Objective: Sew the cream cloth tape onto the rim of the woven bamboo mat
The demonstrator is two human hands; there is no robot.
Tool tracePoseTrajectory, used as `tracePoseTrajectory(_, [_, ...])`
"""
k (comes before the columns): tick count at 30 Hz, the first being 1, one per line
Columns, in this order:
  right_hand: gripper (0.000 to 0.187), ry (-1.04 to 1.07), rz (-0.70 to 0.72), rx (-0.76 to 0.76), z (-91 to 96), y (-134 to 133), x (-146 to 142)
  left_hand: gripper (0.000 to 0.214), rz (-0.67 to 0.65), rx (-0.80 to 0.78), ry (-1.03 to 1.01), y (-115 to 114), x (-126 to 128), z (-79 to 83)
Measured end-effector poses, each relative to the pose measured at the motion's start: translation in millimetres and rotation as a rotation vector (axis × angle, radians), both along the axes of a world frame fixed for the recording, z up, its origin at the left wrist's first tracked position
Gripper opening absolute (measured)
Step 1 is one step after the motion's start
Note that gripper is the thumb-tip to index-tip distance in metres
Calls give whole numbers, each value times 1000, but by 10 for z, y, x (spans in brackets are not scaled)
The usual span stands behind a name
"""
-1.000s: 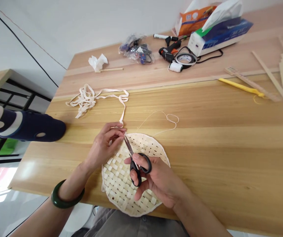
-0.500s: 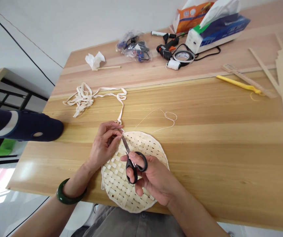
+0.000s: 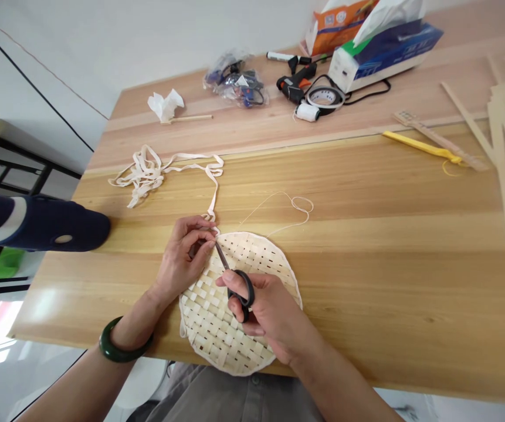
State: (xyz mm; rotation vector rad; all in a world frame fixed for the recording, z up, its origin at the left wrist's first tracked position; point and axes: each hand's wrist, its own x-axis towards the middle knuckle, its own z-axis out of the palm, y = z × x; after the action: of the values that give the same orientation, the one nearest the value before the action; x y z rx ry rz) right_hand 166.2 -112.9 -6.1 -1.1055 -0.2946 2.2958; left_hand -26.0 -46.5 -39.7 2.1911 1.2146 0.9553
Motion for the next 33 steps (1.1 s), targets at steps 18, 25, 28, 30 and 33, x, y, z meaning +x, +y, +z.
tracePoseTrajectory(18, [52,-287,119,156,120,-70,45,9,72,8,42,-121,37,119])
tracePoseTrajectory(25, [41,-1023,224,565,179,-19,383,12,278,23,255,-199,43,240])
tracePoseTrajectory(28, [38,-1591,249,791,95,25,516,14,355,-103,398,-217,86,252])
tracePoseTrajectory(30, [37,-1781,213,977,-14,42,562,12,353,-176,371,-220,120,245])
tracePoseTrajectory(33, [36,-1883,131,1242,-216,37,576,8,343,-249,236,-206,167,227])
